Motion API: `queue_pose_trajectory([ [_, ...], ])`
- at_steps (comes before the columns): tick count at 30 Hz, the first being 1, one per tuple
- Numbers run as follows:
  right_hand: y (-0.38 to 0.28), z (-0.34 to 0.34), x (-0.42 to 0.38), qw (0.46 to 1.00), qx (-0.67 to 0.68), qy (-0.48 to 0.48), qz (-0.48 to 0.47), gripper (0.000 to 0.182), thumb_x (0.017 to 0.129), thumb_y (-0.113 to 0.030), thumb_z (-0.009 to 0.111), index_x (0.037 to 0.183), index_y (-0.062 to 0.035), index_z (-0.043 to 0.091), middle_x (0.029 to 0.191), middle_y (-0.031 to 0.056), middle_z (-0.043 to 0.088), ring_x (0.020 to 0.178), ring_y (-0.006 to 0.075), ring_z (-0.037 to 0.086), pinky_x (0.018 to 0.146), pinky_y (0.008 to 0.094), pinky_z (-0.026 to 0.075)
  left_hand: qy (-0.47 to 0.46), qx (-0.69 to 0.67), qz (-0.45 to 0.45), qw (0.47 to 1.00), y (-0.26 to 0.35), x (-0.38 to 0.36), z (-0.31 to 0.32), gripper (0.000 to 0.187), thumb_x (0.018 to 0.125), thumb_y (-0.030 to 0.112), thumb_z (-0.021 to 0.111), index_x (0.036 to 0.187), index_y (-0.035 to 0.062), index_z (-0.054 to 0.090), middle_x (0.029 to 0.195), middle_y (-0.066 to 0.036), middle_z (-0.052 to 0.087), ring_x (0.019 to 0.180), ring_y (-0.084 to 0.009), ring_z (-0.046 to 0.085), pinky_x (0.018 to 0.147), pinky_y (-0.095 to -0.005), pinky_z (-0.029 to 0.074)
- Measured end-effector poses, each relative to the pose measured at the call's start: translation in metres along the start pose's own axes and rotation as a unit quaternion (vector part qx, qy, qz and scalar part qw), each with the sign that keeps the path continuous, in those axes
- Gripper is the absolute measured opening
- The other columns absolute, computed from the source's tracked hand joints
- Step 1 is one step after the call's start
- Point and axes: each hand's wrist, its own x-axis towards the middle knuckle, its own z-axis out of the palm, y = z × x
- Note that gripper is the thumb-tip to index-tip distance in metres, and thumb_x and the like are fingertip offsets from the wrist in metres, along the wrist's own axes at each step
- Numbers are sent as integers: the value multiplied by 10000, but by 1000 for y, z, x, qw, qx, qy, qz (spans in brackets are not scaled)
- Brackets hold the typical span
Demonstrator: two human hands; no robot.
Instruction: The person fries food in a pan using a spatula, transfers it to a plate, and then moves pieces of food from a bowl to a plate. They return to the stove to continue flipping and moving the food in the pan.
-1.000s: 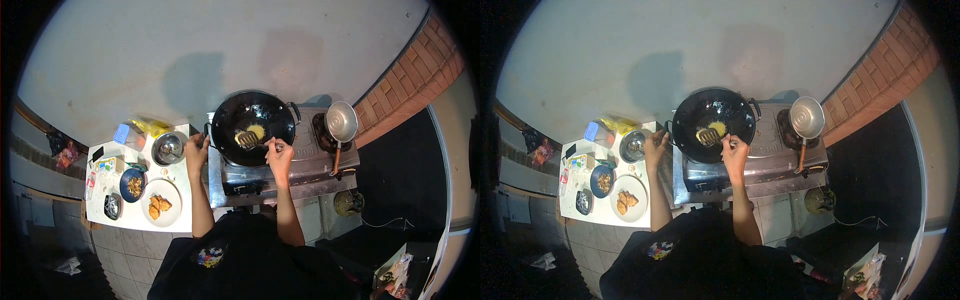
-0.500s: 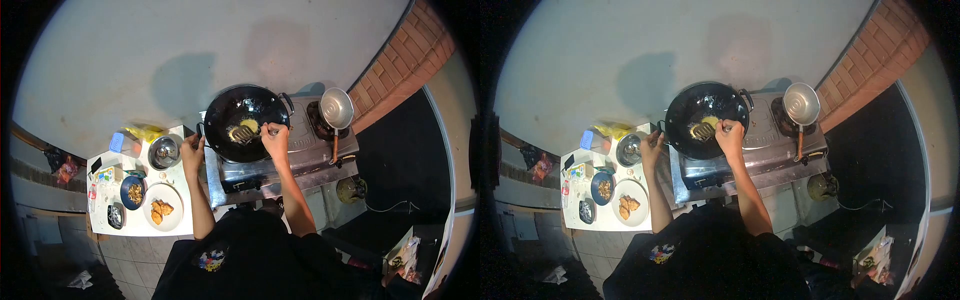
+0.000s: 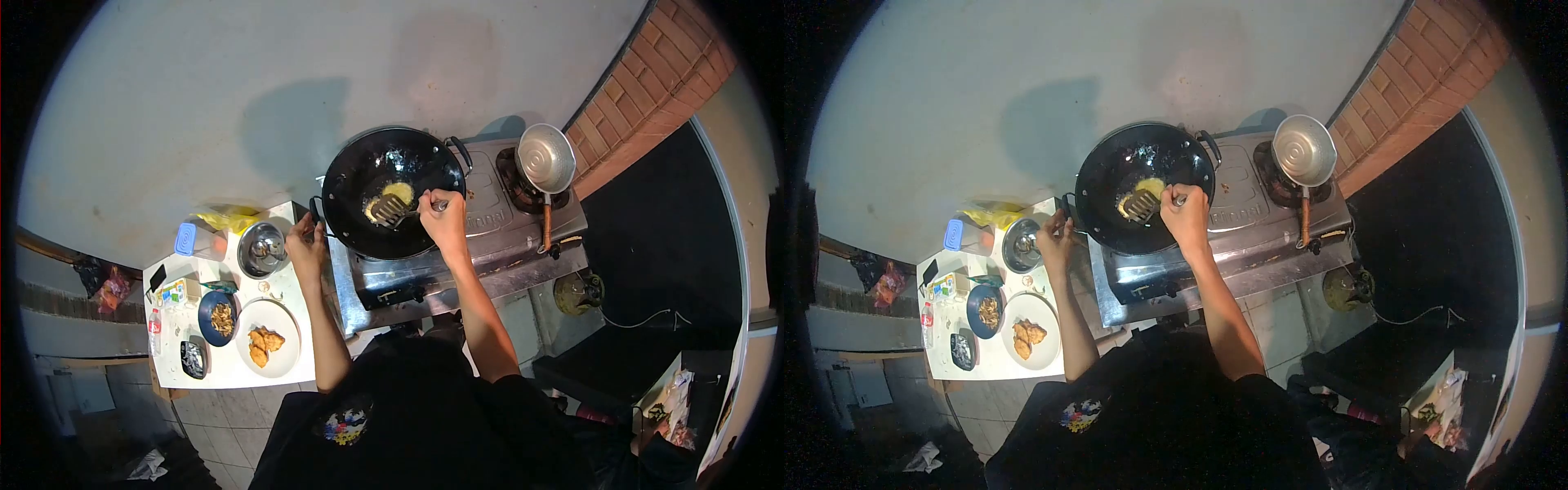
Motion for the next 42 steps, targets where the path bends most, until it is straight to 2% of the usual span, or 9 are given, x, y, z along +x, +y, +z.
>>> queue_pose_trajectory([
  [9, -1, -2, -1, 1000, -26, -12, 9, 206, 788, -99, 613, 643, 47, 597, 563, 202, 561, 552, 376, 594, 520, 398, 427, 35, -18, -4, 999, -1, -4, 7, 327, 823, 107, 685, 1115, -34, 641, 979, -190, 685, 893, -238, 674, 807, -332, 518],
  [18, -4, 0, -4, 1000, -19, -12, 19, 220, 797, -86, 597, 623, 47, 574, 555, 210, 545, 560, 404, 573, 514, 418, 418, 44, 23, 19, 999, 7, -9, 5, 373, 811, 201, 703, 1106, -22, 653, 919, -195, 681, 829, -244, 649, 766, -336, 484],
  [21, -13, 1, -5, 999, -48, 8, -3, 236, 805, -82, 592, 613, 50, 558, 553, 217, 533, 556, 406, 569, 507, 420, 413, 62, 39, 61, 995, 7, -10, 8, 339, 813, 106, 694, 1101, -62, 634, 870, -196, 670, 734, -221, 631, 696, -325, 501],
  [27, -15, 2, -5, 999, -36, 14, -10, 244, 806, -75, 590, 608, 61, 549, 536, 221, 515, 528, 403, 560, 492, 406, 399, 65, 46, 56, 995, 8, -10, 9, 343, 808, 119, 696, 1099, -54, 639, 858, -201, 669, 710, -221, 627, 682, -326, 500],
  [28, -14, 1, -5, 999, -35, 12, -11, 244, 806, -75, 590, 608, 61, 549, 536, 221, 515, 528, 403, 560, 492, 406, 399, 67, 46, 55, 995, 8, -11, 8, 343, 808, 119, 696, 1099, -54, 639, 858, -201, 669, 710, -221, 627, 682, -326, 500],
  [30, -12, 1, -4, 999, -43, -3, 3, 244, 805, -70, 592, 606, 64, 547, 522, 216, 507, 500, 387, 553, 483, 399, 386, 36, 48, 16, 998, 11, -11, 5, 383, 812, 191, 702, 1123, -24, 642, 939, -193, 683, 835, -251, 652, 788, -356, 495],
  [34, -13, 3, -2, 999, -45, 2, -7, 245, 800, -73, 597, 603, 64, 544, 509, 208, 503, 475, 374, 540, 476, 393, 375, 30, 24, 11, 999, 5, -10, 3, 369, 820, 173, 692, 1125, -26, 639, 965, -189, 685, 862, -247, 660, 811, -351, 498],
  [40, -25, 6, -3, 998, -67, 5, 4, 202, 776, -86, 612, 636, 59, 588, 598, 234, 567, 606, 401, 606, 545, 424, 437, 36, -11, 18, 999, -14, -10, 4, 354, 826, 136, 686, 1137, -25, 632, 991, -173, 685, 864, -229, 660, 794, -329, 512],
  [42, -27, 8, -1, 997, -74, 9, 3, 176, 765, -82, 616, 658, 57, 606, 646, 243, 590, 673, 407, 618, 584, 432, 457, 90, -12, 50, 995, -24, -10, 8, 358, 812, 107, 683, 1143, -17, 630, 810, -147, 661, 738, -214, 641, 705, -310, 523],
])
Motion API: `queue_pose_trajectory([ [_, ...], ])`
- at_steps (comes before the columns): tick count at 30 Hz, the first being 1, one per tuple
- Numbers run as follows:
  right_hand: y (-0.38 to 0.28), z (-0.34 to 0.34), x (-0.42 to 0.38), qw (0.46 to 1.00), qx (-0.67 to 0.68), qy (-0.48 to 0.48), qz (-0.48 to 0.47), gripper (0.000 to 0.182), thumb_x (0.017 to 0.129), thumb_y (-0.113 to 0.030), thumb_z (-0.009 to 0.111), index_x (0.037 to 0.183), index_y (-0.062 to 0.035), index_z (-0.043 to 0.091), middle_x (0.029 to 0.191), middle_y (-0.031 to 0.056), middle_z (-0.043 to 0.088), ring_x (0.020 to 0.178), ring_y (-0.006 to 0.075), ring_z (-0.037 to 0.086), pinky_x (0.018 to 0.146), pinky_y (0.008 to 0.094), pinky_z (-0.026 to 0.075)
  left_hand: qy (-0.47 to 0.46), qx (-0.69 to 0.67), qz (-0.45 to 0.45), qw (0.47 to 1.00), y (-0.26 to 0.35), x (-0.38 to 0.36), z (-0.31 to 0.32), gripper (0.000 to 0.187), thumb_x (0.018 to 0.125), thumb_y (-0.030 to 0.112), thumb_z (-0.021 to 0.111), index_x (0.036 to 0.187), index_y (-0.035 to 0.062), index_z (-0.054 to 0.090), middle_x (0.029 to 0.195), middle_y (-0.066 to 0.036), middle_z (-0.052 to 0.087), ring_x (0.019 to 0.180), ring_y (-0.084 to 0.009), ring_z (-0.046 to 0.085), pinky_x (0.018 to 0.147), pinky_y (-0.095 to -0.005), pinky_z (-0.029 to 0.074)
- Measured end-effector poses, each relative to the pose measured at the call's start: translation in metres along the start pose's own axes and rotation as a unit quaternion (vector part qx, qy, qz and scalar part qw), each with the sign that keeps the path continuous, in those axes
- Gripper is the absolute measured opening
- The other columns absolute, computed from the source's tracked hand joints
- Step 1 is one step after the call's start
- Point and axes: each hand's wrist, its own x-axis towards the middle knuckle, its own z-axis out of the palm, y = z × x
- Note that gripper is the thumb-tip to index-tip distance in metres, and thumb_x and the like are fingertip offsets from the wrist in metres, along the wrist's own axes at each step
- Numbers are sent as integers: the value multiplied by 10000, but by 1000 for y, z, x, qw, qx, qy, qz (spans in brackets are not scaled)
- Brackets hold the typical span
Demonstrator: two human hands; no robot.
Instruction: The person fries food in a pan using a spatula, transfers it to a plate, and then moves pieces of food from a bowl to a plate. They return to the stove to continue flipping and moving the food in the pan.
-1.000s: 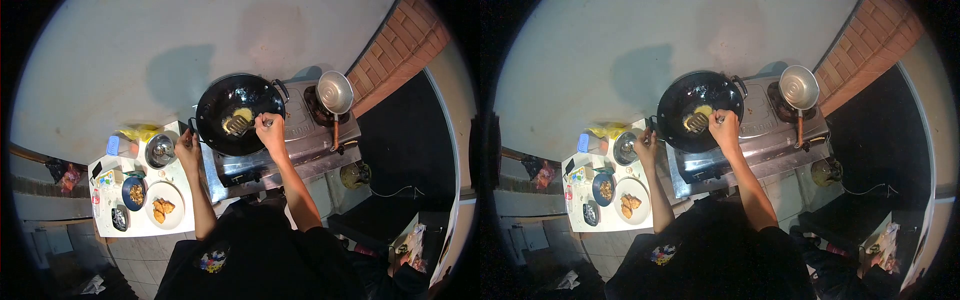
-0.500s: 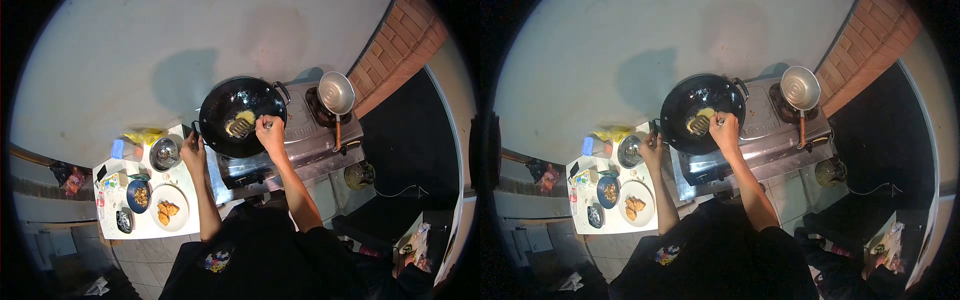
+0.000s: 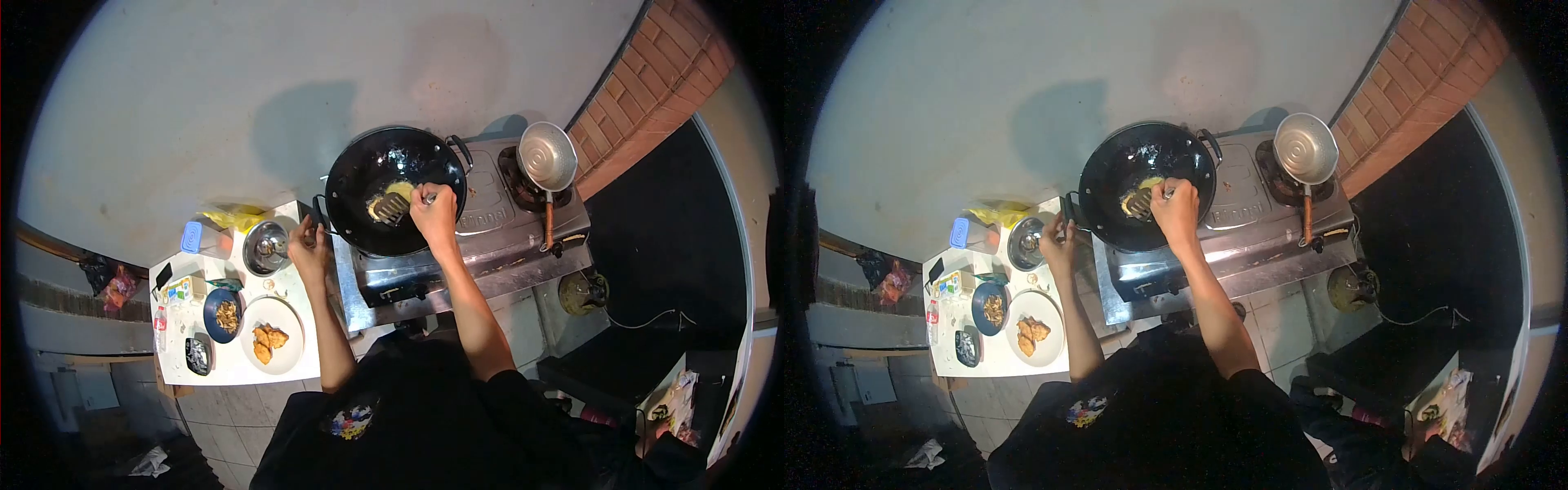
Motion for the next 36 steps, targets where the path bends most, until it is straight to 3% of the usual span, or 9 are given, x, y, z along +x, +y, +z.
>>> queue_pose_trajectory([
  [5, 5, 1, 3, 999, 38, 17, 3, 214, 767, -87, 625, 622, 60, 570, 597, 228, 569, 624, 403, 606, 562, 425, 443, 14, -16, -43, 999, 2, 2, -6, 398, 810, 127, 694, 1159, -27, 584, 710, -40, 573, 634, -110, 537, 600, -272, 456],
  [10, 22, 3, 10, 996, 76, 27, 26, 297, 799, -86, 606, 559, 59, 509, 509, 220, 491, 466, 368, 531, 494, 413, 388, 20, -6, -62, 998, 6, -4, -13, 400, 816, 144, 701, 1155, -33, 586, 663, -13, 509, 588, -107, 478, 583, -263, 436],
  [12, 19, -3, 14, 992, 122, 33, 21, 327, 839, -95, 590, 548, 42, 526, 440, 141, 481, 356, 211, 497, 404, 362, 376, 14, -6, -72, 997, 7, -7, -18, 397, 821, 148, 702, 1154, -33, 586, 656, -7, 492, 584, -105, 464, 576, -261, 429],
  [15, -4, -26, 23, 983, 175, 4, 51, 321, 871, -134, 587, 602, 39, 602, 484, 67, 563, 365, 124, 526, 313, 262, 409, -7, -30, -76, 997, 15, -9, -23, 390, 846, 170, 692, 1153, -44, 580, 672, -7, 516, 615, -88, 484, 583, -251, 428],
  [18, -8, -40, 35, 987, 141, -47, 53, 314, 880, -133, 571, 627, 47, 624, 503, 78, 583, 390, 124, 557, 327, 257, 436, -27, -46, -59, 997, 20, -9, -24, 401, 844, 176, 695, 1158, -43, 576, 691, -9, 528, 629, -86, 498, 589, -249, 431],
  [19, -10, -42, 37, 987, 142, -54, 56, 314, 880, -133, 571, 627, 47, 624, 503, 78, 583, 390, 124, 557, 327, 257, 436, -71, -44, -114, 990, 25, -10, -28, 425, 869, 225, 679, 1184, -40, 572, 790, -12, 509, 747, -104, 500, 731, -260, 434],
  [26, 1, -50, 29, 978, 166, -116, 55, 281, 901, -129, 557, 732, 63, 674, 590, 98, 640, 420, 118, 578, 351, 243, 458, -150, 3, -142, 978, 35, 7, -39, 495, 879, 265, 663, 1235, -55, 536, 852, -109, 636, 844, -183, 613, 750, -300, 477],
  [27, 1, -52, 31, 979, 160, -115, 47, 284, 901, -132, 559, 734, 66, 673, 591, 96, 641, 423, 118, 579, 354, 242, 459, -149, 0, -124, 981, 33, 13, -40, 531, 864, 258, 687, 1232, -85, 518, 846, -77, 615, 757, -126, 581, 687, -255, 468],
  [36, 2, -52, 37, 979, 131, -150, 53, 282, 888, -133, 581, 685, 53, 646, 570, 82, 626, 432, 114, 578, 375, 245, 446, -110, -45, -155, 981, 38, -12, -36, 439, 886, 223, 664, 1226, -34, 557, 888, -67, 606, 854, -124, 572, 780, -261, 451],
])
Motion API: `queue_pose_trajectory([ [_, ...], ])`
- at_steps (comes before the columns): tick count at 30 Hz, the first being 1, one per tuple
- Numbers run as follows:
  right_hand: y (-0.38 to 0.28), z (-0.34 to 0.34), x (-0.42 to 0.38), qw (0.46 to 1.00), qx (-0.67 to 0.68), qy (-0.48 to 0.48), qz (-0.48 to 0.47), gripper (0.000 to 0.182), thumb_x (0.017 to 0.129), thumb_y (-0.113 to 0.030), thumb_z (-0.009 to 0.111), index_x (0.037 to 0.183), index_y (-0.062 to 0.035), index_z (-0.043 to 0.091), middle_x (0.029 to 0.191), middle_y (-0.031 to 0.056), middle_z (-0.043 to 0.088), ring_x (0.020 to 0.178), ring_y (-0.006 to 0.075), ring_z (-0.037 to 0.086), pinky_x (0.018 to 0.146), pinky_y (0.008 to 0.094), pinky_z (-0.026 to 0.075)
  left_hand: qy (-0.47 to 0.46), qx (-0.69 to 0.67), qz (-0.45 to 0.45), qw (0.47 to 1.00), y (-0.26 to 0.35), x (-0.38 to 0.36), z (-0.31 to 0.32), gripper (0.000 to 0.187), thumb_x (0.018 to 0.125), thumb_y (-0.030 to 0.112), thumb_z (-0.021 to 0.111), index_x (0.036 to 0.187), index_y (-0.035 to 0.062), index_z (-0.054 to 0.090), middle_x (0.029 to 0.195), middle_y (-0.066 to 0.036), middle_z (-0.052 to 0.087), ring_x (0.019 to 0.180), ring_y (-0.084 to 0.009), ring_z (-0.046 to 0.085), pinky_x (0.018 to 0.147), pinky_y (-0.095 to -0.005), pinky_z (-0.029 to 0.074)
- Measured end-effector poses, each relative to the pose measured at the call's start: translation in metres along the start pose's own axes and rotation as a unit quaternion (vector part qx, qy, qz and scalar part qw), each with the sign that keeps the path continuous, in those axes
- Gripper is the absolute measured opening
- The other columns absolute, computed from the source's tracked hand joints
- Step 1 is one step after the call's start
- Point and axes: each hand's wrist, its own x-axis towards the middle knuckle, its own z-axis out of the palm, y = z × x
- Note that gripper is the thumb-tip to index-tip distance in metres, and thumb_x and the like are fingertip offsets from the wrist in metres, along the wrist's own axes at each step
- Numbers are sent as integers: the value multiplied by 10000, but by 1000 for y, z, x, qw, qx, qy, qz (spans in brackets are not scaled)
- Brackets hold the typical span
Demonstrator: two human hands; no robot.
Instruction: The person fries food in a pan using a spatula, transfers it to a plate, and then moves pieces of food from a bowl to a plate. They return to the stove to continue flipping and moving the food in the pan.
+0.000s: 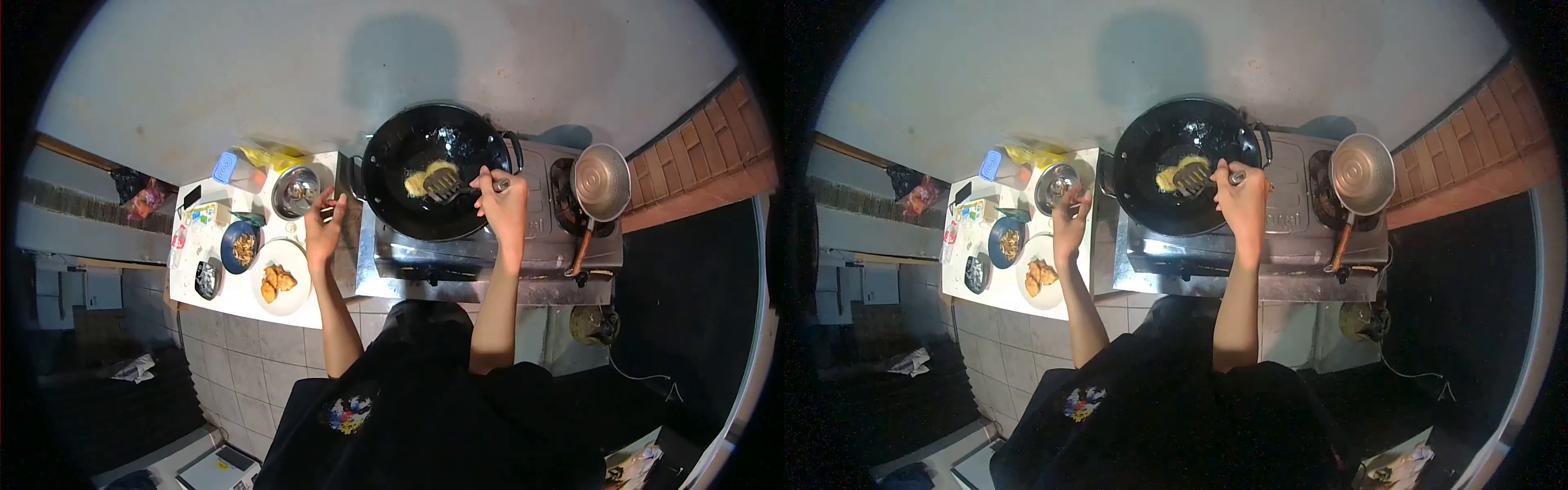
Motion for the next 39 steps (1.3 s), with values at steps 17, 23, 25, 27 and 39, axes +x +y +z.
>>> queue_pose_trajectory([
  [17, 21, -9, -10, 993, 102, 37, -43, 224, 895, -114, 576, 742, 37, 638, 559, 25, 570, 465, 73, 517, 411, 224, 370, 25, 43, 52, 997, -7, -5, -7, 357, 899, 181, 634, 1178, -38, 596, 874, -71, 638, 811, -132, 602, 747, -266, 468],
  [23, 16, -9, -16, 996, 71, 16, -60, 236, 925, -128, 563, 771, 34, 641, 637, 26, 605, 501, 64, 508, 474, 229, 384, 33, 58, 60, 996, -9, 17, -4, 379, 873, 251, 659, 1125, -32, 638, 933, -140, 683, 872, -181, 640, 822, -303, 479],
  [25, 15, -11, -18, 995, 79, 9, -62, 234, 927, -127, 561, 778, 34, 642, 654, 27, 612, 509, 63, 508, 477, 230, 387, 42, 70, 54, 995, -5, 26, -1, 377, 866, 248, 663, 1118, -32, 641, 933, -151, 684, 869, -196, 653, 809, -307, 487],
  [27, 15, -12, -18, 994, 70, -2, -79, 223, 927, -127, 564, 800, 37, 645, 675, 26, 620, 523, 63, 511, 487, 229, 394, 59, 119, 67, 989, 1, 35, 2, 363, 847, 243, 676, 1081, -34, 655, 928, -176, 691, 873, -237, 684, 779, -320, 505],
  [39, 15, -18, -14, 989, 121, -6, -87, 228, 935, -145, 555, 818, 33, 638, 769, 67, 667, 515, 60, 527, 433, 209, 393, 65, 156, 82, 982, -10, 42, 21, 250, 813, 182, 690, 962, -20, 693, 853, -201, 687, 797, -275, 693, 722, -344, 513],
])
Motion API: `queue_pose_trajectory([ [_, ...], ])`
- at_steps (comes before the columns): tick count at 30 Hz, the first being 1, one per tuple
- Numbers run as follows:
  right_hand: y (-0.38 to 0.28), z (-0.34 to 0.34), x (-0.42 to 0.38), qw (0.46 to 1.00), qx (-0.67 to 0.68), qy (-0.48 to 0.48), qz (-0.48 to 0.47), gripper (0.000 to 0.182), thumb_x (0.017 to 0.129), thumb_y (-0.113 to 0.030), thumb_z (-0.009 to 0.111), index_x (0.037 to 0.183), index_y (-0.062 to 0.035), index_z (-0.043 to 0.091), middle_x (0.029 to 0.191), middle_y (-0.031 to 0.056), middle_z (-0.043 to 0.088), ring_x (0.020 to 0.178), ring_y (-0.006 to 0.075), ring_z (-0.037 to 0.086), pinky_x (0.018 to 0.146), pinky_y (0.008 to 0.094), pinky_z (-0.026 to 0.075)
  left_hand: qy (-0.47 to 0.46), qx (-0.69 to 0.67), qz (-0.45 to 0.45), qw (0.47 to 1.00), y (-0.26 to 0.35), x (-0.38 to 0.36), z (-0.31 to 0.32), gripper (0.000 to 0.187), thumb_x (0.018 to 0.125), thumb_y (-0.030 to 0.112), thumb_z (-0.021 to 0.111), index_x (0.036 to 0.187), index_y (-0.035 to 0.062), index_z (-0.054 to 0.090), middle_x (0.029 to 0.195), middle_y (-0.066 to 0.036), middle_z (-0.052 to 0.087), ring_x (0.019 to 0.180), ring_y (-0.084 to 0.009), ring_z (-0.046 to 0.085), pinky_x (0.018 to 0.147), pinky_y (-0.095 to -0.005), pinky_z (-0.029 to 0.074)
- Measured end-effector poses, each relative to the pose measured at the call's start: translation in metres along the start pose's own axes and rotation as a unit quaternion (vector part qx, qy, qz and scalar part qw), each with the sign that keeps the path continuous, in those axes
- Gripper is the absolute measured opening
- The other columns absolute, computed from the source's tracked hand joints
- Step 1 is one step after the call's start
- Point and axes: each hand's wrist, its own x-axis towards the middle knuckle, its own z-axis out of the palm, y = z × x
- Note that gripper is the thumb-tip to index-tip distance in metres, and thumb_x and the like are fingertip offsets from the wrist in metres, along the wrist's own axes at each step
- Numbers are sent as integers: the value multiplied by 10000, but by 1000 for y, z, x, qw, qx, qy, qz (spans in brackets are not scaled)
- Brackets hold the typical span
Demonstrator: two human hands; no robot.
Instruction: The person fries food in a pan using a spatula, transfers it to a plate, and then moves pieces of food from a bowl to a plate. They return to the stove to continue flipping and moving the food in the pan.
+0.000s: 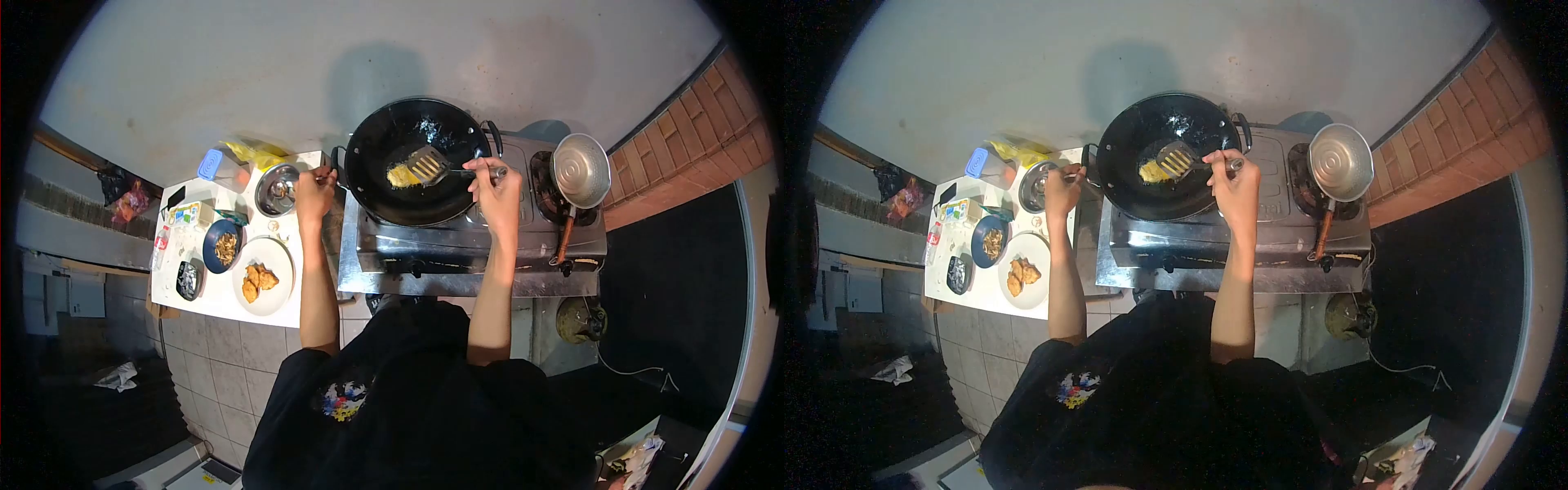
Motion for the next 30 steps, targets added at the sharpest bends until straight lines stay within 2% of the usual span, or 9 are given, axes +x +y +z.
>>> queue_pose_trajectory([
  [1, 0, -1, 0, 1000, 2, -1, 0, 228, 935, -145, 555, 818, 33, 638, 769, 67, 667, 515, 60, 527, 433, 209, 393, -13, 8, -17, 1000, 1, -1, 0, 272, 830, 190, 677, 977, -38, 687, 909, -195, 695, 835, -250, 698, 754, -334, 514],
  [5, 2, -2, 1, 1000, 9, 0, 9, 237, 936, -150, 554, 814, 37, 633, 801, 81, 676, 506, 68, 531, 426, 213, 403, 10, 36, -11, 999, 6, -6, 2, 260, 828, 213, 681, 950, -15, 701, 859, -182, 698, 798, -254, 700, 731, -337, 515],
  [13, -3, -6, -4, 999, 40, 4, 22, 245, 933, -150, 561, 809, 48, 633, 812, 100, 679, 508, 76, 542, 412, 216, 400, 52, 102, 0, 993, 17, -7, 3, 243, 818, 277, 685, 917, 59, 725, 811, -168, 692, 751, -316, 682, 716, -389, 512],
  [16, -6, -9, -4, 999, 48, -2, 25, 257, 933, -151, 562, 801, 58, 632, 806, 110, 678, 505, 77, 541, 410, 214, 397, 54, 120, 14, 991, 19, -2, 5, 209, 793, 238, 702, 923, 76, 723, 824, -151, 694, 794, -341, 668, 712, -419, 519],
  [22, -6, -14, -3, 998, 62, -1, 27, 264, 939, -141, 548, 795, 65, 629, 799, 115, 676, 502, 79, 541, 409, 214, 396, 87, 173, 19, 981, 25, -6, 6, 184, 777, 222, 709, 905, 91, 725, 810, -136, 695, 767, -337, 666, 699, -431, 520],
  [30, -6, -14, 2, 997, 74, -10, 24, 250, 946, -115, 530, 800, 66, 621, 814, 121, 672, 502, 82, 541, 414, 211, 405, 84, 140, 27, 986, 19, -5, 6, 179, 772, 212, 710, 901, 89, 725, 783, -141, 691, 749, -343, 664, 680, -433, 521],
])
